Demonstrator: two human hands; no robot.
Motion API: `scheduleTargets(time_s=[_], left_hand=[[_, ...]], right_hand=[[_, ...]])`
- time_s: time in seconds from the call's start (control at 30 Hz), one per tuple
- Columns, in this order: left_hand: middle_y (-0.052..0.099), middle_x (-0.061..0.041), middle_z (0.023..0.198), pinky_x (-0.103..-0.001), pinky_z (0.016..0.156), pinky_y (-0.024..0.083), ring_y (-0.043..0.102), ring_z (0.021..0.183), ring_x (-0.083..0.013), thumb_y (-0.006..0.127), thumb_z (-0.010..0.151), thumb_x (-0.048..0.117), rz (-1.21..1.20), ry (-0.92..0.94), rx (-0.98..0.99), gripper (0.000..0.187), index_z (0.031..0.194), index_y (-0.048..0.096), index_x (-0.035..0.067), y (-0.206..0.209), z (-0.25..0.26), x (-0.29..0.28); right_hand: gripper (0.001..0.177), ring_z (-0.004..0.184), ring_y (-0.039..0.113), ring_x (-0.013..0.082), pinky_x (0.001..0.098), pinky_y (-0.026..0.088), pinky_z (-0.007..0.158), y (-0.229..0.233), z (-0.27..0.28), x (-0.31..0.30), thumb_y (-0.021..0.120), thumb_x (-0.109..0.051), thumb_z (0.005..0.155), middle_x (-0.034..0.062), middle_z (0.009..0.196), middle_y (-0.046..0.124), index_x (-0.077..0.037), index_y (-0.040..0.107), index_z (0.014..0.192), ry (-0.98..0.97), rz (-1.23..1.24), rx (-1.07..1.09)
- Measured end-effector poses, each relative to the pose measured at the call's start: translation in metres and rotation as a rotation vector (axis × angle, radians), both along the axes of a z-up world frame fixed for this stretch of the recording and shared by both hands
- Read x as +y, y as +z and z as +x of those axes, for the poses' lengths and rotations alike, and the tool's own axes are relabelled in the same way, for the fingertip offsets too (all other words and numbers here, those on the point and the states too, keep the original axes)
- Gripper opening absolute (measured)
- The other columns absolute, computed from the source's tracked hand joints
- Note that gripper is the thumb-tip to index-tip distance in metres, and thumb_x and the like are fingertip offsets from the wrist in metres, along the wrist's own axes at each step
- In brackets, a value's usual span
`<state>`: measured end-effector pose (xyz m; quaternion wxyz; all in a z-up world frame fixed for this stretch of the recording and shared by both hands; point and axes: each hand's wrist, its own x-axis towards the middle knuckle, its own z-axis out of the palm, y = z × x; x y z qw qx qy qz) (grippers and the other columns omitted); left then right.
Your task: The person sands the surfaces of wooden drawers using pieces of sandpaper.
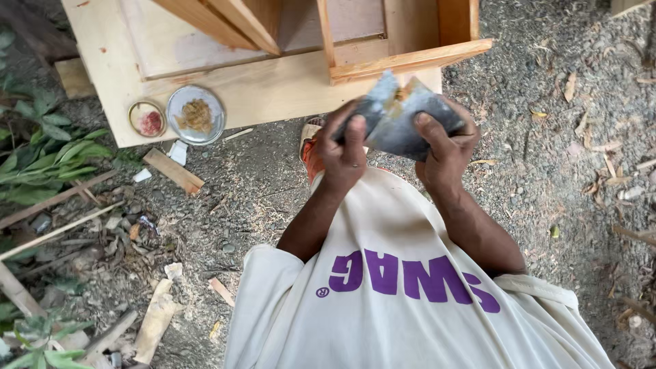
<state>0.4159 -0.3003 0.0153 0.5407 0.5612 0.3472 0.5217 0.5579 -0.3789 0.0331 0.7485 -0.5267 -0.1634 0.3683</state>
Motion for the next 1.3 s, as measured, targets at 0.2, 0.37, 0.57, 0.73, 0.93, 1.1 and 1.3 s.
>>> scheduleTargets(time_s=[0.2, 0.37, 0.57, 0.73, 0.93, 1.1, 1.3], left_hand=[[0.075, -0.003, 0.093, -0.022, 0.069, 0.055, 0.066, 0.076, -0.0032, 0.060, 0.106, 0.023, -0.093, -0.242, 0.110, 0.029, 0.128, 0.067, 0.005, -0.017, 0.000, -0.010], [0.069, -0.006, 0.100, -0.031, 0.081, 0.055, 0.064, 0.089, -0.0119, 0.069, 0.104, 0.027, -0.749, -0.151, -0.375, 0.034, 0.127, 0.068, 0.002, -0.036, 0.011, -0.008], [0.072, -0.006, 0.110, -0.036, 0.084, 0.062, 0.072, 0.095, -0.0146, 0.072, 0.097, 0.029, -0.980, -0.226, -0.714, 0.038, 0.125, 0.062, 0.005, -0.017, 0.005, -0.005], [0.072, -0.004, 0.109, -0.035, 0.084, 0.062, 0.072, 0.094, -0.0133, 0.073, 0.100, 0.028, -0.991, -0.212, -0.762, 0.033, 0.124, 0.063, 0.007, -0.030, -0.004, -0.008], [0.071, -0.002, 0.108, -0.034, 0.085, 0.061, 0.071, 0.095, -0.0124, 0.075, 0.100, 0.028, -0.974, -0.184, -0.761, 0.031, 0.120, 0.064, 0.007, -0.036, -0.009, -0.008], [0.070, -0.003, 0.108, -0.034, 0.086, 0.062, 0.071, 0.096, -0.0131, 0.075, 0.097, 0.031, -0.940, -0.176, -0.803, 0.036, 0.120, 0.063, 0.006, -0.032, -0.024, -0.004], [0.070, -0.002, 0.108, -0.033, 0.081, 0.060, 0.069, 0.094, -0.0128, 0.077, 0.097, 0.030, -0.963, -0.076, -0.677, 0.039, 0.123, 0.064, 0.005, -0.034, -0.024, 0.000]], right_hand=[[0.026, 0.111, 0.060, 0.0178, 0.0375, 0.058, 0.096, -0.010, 0.030, -0.017, 0.072, -0.010, 0.097, 0.0077, 0.122, 0.055, -0.006, 0.062, 0.120, -0.102, 0.111, -0.582], [0.017, 0.088, 0.073, 0.0142, 0.0270, 0.052, 0.071, -0.032, 0.074, -0.021, 0.060, -0.010, 0.101, 0.0146, 0.111, 0.080, -0.009, 0.067, 0.117, 0.008, 0.298, -1.566], [0.039, 0.100, 0.068, 0.0251, 0.0387, 0.058, 0.084, 0.008, 0.066, -0.001, 0.060, -0.047, 0.106, 0.0104, 0.122, 0.072, -0.019, 0.062, 0.133, 0.365, 0.423, -1.965], [0.036, 0.100, 0.071, 0.0259, 0.0398, 0.058, 0.084, 0.009, 0.089, 0.000, 0.061, -0.041, 0.108, 0.0096, 0.122, 0.072, -0.019, 0.062, 0.136, 0.476, 0.405, -1.993], [0.034, 0.093, 0.069, 0.0212, 0.0300, 0.049, 0.070, -0.022, 0.086, -0.005, 0.058, -0.035, 0.111, 0.0117, 0.124, 0.076, -0.018, 0.062, 0.140, 0.224, 0.378, -1.892], [0.036, 0.096, 0.069, 0.0218, 0.0313, 0.053, 0.074, -0.032, 0.068, -0.012, 0.053, -0.038, 0.111, 0.0087, 0.124, 0.075, -0.018, 0.061, 0.140, 0.327, 0.267, -1.829], [0.025, 0.083, 0.061, 0.0180, 0.0341, 0.047, 0.061, -0.080, 0.060, -0.027, 0.050, -0.013, 0.107, 0.0106, 0.120, 0.080, -0.013, 0.068, 0.123, 0.436, 0.175, -1.644]])
